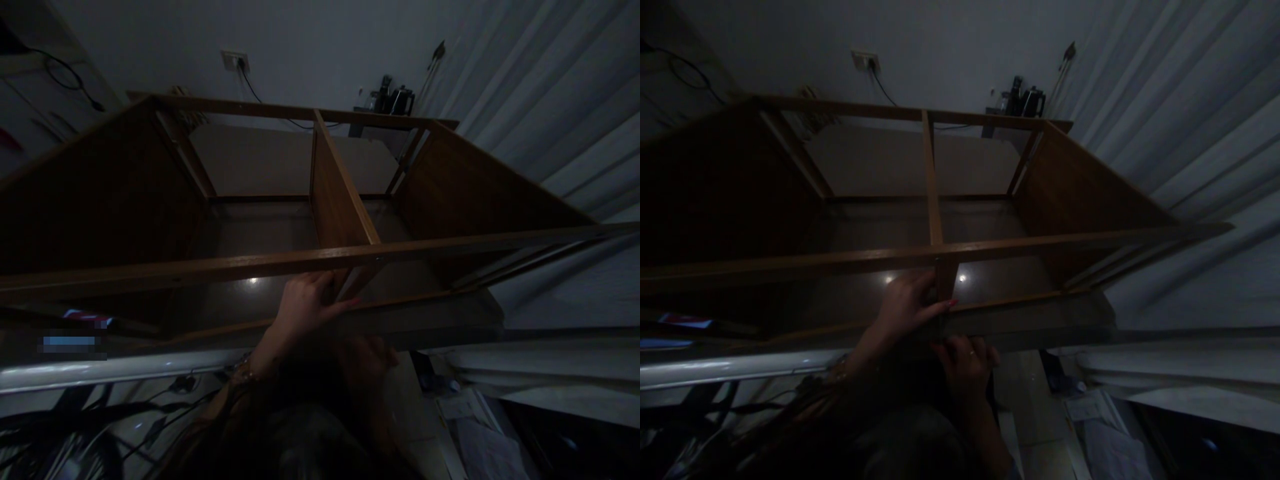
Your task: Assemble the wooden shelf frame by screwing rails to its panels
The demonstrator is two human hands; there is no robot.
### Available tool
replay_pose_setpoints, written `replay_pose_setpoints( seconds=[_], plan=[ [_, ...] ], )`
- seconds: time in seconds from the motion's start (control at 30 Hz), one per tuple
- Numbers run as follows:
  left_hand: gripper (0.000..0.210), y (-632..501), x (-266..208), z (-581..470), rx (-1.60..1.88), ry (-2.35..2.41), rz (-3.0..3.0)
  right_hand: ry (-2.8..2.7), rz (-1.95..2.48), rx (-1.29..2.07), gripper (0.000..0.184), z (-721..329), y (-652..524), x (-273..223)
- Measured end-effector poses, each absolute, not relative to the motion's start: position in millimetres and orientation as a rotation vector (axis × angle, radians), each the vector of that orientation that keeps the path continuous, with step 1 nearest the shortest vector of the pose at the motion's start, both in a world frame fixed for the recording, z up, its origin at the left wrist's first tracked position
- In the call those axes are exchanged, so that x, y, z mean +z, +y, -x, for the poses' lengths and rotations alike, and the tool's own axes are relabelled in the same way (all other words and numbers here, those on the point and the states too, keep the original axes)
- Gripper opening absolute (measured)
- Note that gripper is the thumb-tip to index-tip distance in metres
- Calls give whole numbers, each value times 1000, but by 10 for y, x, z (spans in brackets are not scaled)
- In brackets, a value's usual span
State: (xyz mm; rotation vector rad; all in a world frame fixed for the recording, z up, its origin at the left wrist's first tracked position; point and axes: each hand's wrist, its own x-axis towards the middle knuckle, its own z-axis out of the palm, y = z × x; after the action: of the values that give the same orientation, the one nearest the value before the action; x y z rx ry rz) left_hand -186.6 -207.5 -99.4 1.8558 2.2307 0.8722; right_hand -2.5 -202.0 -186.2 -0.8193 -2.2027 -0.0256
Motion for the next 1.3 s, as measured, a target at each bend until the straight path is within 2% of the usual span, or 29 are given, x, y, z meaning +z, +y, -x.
replay_pose_setpoints(
  seconds=[0.1, 0.2, 0.37, 0.73, 0.9, 1.07, 1.3],
  plan=[
    [61, -2075, -1007, 1870, 873, 2221, -1864, -2233, 647, 6, 9, -22, -1974, -1962],
    [60, -2076, -1014, 1869, 884, 2212, -1866, -2200, 568, 62, 5, -50, -1935, -2055],
    [55, -2078, -1011, 1855, 929, 2194, -1835, -2266, 475, 67, 15, -97, -1844, -2041],
    [55, -2090, -984, 1857, 896, 2160, -1801, -2450, 287, -39, 22, -198, -1657, -1802],
    [53, -2085, -974, 1858, 890, 2181, -1818, -2384, 301, -75, 14, -125, -1698, -1813],
    [58, -2083, -985, 1856, 877, 2188, -1810, -2434, 303, 64, 6, -6, -1761, -1770],
    [56, -2090, -986, 1863, 892, 2186, -1828, -2480, 227, 13, 20, 32, -1753, -1764]
  ],
)
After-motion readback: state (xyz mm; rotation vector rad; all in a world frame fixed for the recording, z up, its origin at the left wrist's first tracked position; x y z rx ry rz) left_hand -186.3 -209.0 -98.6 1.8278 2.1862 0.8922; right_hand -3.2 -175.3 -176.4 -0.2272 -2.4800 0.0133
